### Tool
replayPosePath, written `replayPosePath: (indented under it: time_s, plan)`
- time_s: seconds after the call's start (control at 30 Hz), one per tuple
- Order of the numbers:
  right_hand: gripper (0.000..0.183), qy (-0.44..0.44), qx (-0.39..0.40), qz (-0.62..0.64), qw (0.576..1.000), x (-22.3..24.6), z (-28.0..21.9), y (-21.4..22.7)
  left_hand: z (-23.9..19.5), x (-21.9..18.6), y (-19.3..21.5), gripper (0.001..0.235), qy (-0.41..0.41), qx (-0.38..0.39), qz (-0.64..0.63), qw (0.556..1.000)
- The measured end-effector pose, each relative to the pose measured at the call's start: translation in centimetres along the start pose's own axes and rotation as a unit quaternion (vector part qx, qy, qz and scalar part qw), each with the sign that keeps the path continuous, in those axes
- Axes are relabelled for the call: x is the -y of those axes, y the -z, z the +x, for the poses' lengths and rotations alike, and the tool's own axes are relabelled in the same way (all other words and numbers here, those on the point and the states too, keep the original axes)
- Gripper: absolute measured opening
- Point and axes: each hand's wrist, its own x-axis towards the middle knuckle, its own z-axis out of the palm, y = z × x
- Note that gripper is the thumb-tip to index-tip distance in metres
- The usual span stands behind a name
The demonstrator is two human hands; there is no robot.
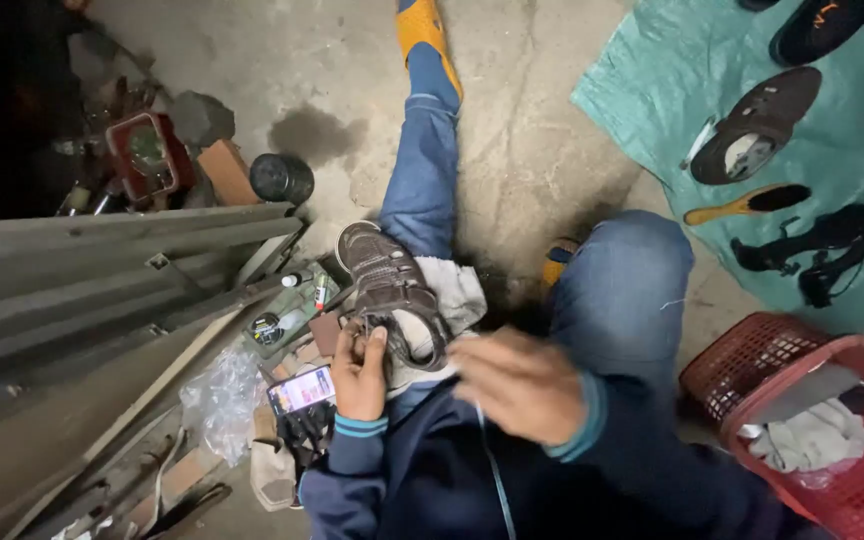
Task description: The person sits on the floor and sews a brown leather shoe using a needle and thread. They hold the shoe on their lap, pull the thread through the leather, and tighten the stitches. A dog briefly enters the frame and sniffs the shoe and the person's leg.
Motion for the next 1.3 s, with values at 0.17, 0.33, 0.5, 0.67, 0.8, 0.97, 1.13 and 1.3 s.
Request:
replayPosePath:
  time_s: [0.17, 0.33, 0.5, 0.67, 0.8, 0.97, 1.13, 1.3]
  plan:
    - [0.042, -0.012, 0.106, -0.099, 0.989, -3.7, -4.9, -11.2, -1.0, -1.7, -0.1, 0.044, -0.050, 0.011, 0.083, 0.995]
    - [0.026, -0.034, 0.064, -0.138, 0.988, -7.2, -6.3, -11.9, -2.6, -0.9, 0.8, 0.038, -0.061, 0.009, 0.073, 0.995]
    - [0.032, -0.188, -0.052, 0.146, 0.970, -1.9, -4.6, -5.1, -4.3, -2.4, 1.0, 0.039, -0.122, 0.026, 0.042, 0.991]
    - [0.016, -0.110, -0.094, 0.236, 0.961, 4.2, -3.9, 2.1, -9.4, -9.1, 0.9, 0.031, -0.119, 0.132, -0.049, 0.983]
    - [0.018, -0.057, -0.076, 0.227, 0.969, 6.9, -4.4, 4.8, -13.4, -13.7, 0.2, 0.058, -0.126, 0.249, -0.077, 0.957]
    - [0.018, -0.073, -0.084, 0.228, 0.967, 7.1, -5.8, 5.7, -14.3, -14.3, -1.6, 0.073, -0.200, 0.323, -0.038, 0.924]
    - [0.023, -0.138, -0.087, 0.252, 0.954, 5.6, -7.3, 5.8, -13.6, -13.1, -1.8, 0.039, -0.110, 0.336, -0.032, 0.935]
    - [0.022, -0.139, -0.111, 0.191, 0.965, 4.2, -5.7, 4.5, -12.5, -13.0, 2.4, 0.017, -0.019, 0.235, 0.046, 0.971]
